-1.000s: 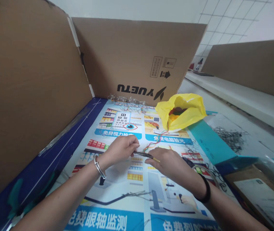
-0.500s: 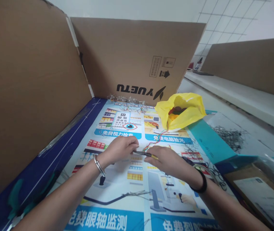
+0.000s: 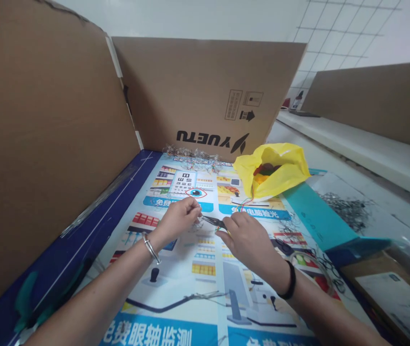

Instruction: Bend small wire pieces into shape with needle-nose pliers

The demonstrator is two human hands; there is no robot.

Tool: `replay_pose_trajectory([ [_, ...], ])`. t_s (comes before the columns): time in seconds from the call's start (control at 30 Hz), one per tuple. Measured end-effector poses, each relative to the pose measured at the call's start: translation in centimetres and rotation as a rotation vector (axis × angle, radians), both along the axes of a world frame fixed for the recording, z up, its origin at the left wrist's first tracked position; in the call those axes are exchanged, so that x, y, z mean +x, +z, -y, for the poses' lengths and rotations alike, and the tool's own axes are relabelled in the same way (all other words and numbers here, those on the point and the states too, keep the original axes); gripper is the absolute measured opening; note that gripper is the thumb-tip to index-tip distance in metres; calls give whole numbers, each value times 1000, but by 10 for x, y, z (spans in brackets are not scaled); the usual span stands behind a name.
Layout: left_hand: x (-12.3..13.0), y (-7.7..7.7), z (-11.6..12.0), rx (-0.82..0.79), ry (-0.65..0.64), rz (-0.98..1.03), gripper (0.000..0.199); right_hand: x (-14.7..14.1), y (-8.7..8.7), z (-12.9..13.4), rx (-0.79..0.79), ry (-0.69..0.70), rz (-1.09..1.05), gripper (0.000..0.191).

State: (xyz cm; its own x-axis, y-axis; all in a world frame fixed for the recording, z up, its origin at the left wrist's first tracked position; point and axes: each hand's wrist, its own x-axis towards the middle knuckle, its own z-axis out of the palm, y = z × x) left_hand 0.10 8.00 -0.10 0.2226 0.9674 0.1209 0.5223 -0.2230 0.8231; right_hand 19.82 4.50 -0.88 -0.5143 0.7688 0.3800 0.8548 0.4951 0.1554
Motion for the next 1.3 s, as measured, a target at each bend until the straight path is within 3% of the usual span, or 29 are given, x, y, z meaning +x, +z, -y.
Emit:
replay_pose_trajectory([
  [0.43,5,-12,1,-43,82,92,17,-4,0,7,150,-8,44,23],
  [1.03,13,-14,6,3,149,26,14,-5,-11,6,142,-61,60,26],
  [1.3,17,-9,13,69,201,49,13,-7,-16,4,22,-66,-11,25],
])
